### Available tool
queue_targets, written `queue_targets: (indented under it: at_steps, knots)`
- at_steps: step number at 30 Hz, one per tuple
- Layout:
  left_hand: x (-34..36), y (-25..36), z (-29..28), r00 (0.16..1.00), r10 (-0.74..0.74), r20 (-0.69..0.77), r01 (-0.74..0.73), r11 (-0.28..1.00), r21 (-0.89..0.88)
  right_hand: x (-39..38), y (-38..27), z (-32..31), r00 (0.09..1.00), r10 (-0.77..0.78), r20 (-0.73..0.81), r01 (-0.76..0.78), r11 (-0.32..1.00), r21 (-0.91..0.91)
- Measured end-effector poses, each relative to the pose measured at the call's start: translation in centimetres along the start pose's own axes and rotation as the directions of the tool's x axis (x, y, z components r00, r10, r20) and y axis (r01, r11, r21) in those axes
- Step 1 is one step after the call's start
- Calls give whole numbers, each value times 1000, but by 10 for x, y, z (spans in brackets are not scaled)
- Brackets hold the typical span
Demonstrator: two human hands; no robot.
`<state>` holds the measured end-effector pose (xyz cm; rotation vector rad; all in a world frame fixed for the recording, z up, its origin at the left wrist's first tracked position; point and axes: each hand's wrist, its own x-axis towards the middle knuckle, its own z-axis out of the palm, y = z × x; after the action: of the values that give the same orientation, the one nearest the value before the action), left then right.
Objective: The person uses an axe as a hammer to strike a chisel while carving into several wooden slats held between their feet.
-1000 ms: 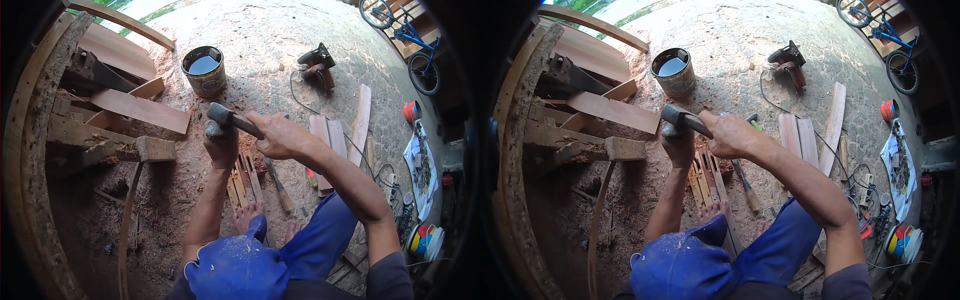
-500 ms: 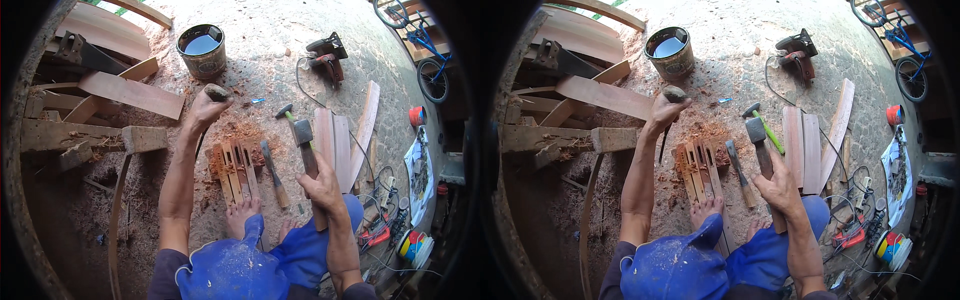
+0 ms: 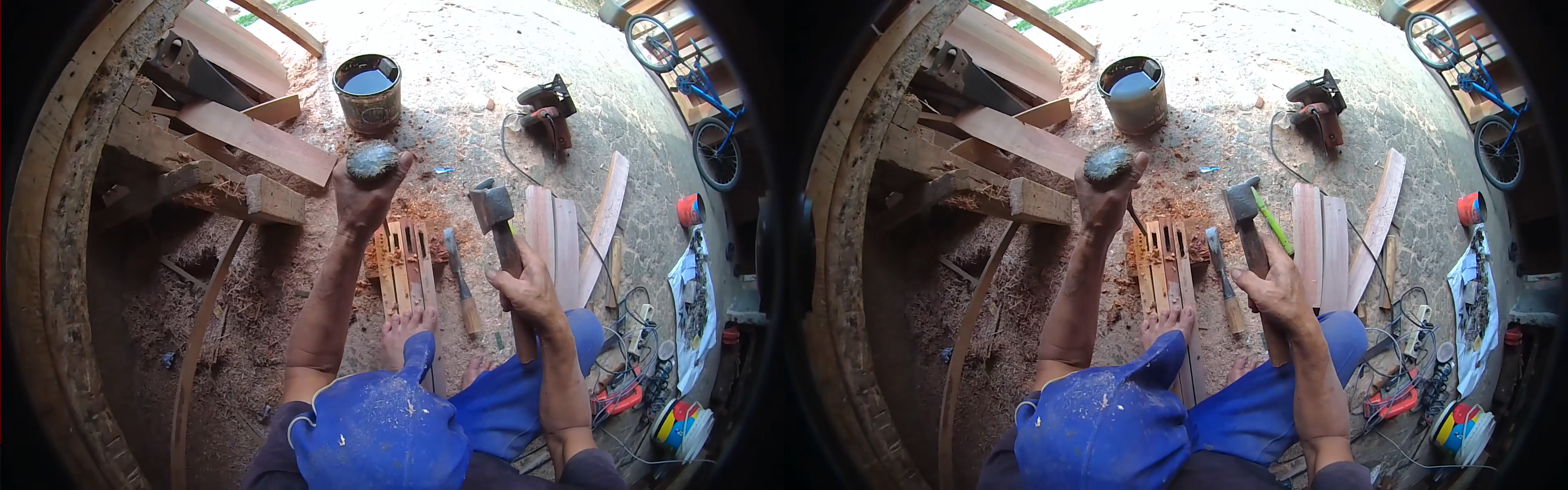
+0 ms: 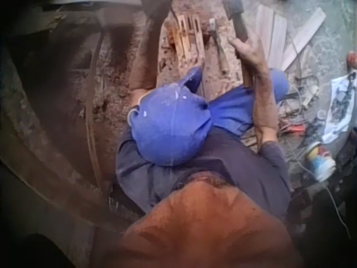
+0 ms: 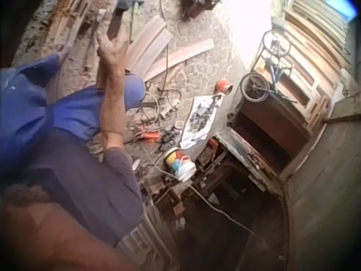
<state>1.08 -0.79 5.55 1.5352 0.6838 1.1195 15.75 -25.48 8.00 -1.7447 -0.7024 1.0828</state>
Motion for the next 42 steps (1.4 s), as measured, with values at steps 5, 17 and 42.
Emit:
queue_targets:
  at_steps: [5, 17, 42]
  knots:
    - [-11, -19, 1, 994, 84, -70, -84, 996, -3, -7, 2, -2, 999, 35, -15, -36, 999, -34]
    - [-10, -50, -23, 996, -91, -6, 90, 991, -101, -9, -1, 0, 999, 34, -30, -36, 998, -53]
    - [-46, -69, -10, 854, 416, 312, -510, 788, 345, -10, -72, 51, 758, -606, 241, 551, 398, -734]
